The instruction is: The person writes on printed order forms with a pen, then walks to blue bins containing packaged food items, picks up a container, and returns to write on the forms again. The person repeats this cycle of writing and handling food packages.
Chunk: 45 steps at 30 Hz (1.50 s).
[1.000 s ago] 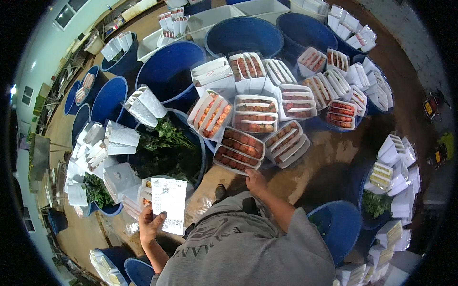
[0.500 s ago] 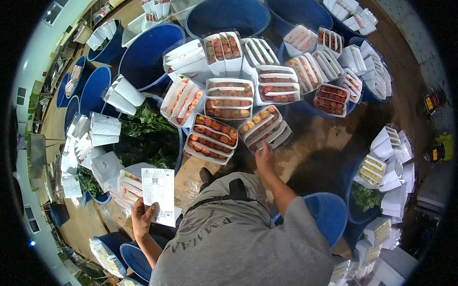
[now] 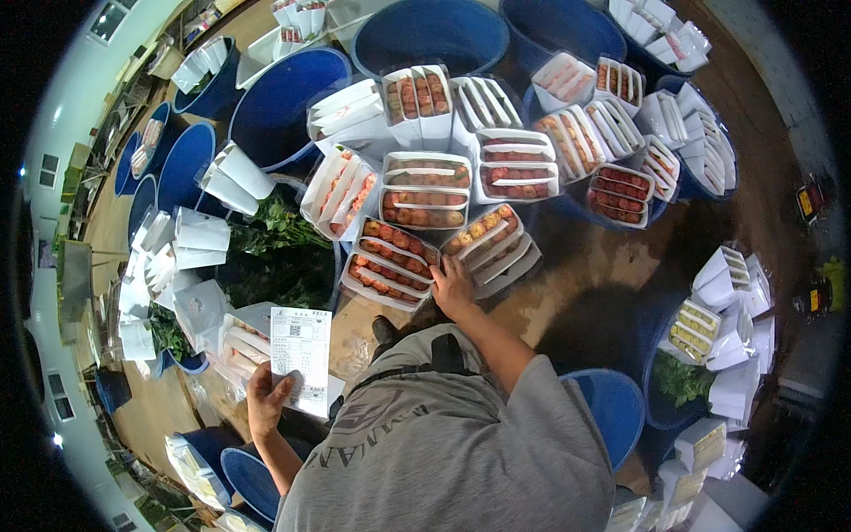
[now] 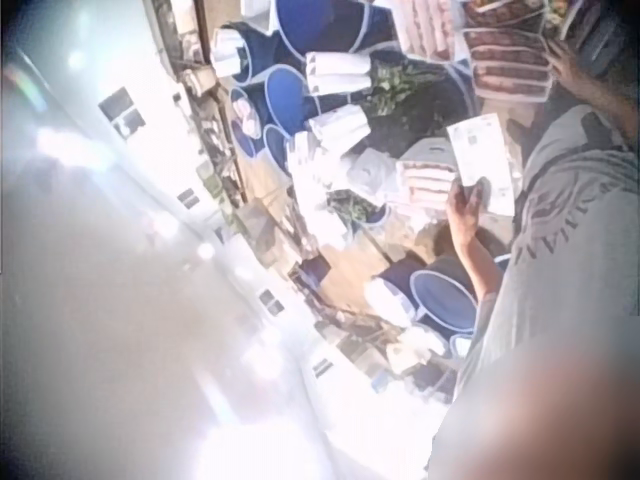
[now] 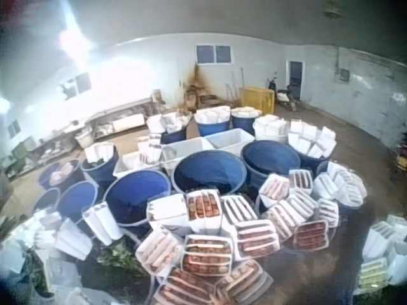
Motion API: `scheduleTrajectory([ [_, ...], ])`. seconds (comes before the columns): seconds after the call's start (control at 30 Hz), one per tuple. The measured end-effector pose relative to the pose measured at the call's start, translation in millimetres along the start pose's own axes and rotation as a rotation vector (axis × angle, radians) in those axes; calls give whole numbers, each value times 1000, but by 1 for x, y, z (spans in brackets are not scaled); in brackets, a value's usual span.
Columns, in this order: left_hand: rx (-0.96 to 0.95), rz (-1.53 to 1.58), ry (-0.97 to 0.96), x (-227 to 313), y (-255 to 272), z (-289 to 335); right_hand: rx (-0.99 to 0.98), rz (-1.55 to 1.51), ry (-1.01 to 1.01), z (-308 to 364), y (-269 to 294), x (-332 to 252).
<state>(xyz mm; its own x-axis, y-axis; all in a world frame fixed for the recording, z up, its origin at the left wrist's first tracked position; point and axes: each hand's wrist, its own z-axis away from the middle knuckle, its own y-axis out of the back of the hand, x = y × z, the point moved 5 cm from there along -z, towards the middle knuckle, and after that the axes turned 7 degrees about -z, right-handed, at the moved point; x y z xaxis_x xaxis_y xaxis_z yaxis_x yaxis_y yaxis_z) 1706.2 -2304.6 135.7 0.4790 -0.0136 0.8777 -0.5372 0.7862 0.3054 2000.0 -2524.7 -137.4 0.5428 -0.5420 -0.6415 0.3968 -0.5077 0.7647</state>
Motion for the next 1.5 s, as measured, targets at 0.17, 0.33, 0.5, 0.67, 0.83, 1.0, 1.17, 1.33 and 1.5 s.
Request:
scheduleTrajectory([
  [0.17, 27, 16, 16, -12, 4, 10, -15, -119, -28, -6, 4, -4],
  [0.33, 63, 30, 30, -18, 8, 17, -69, -165, -103, -1, 16, -7],
  [0.5, 90, 59, 37, -15, 6, 22, -3, -194, -57, 12, 23, -4],
  [0.67, 84, 40, 36, -15, 6, 18, -27, -187, -133, 27, 24, 12],
  [0.83, 76, 30, 21, -15, 9, 11, 78, -193, -129, 32, 34, 15],
  [1.0, 58, -31, -13, -12, 9, 4, 222, -22, -8, 18, 54, 3],
  [1.17, 11, -23, 18, 0, 5, -3, 297, -105, 209, -32, 75, -40],
  [1.33, 20, -114, 9, 6, 5, -1, 104, -74, 421, -69, 47, -102],
  [1.5, 67, -66, 20, -5, 7, 7, 116, -86, 319, -88, 43, -94],
])
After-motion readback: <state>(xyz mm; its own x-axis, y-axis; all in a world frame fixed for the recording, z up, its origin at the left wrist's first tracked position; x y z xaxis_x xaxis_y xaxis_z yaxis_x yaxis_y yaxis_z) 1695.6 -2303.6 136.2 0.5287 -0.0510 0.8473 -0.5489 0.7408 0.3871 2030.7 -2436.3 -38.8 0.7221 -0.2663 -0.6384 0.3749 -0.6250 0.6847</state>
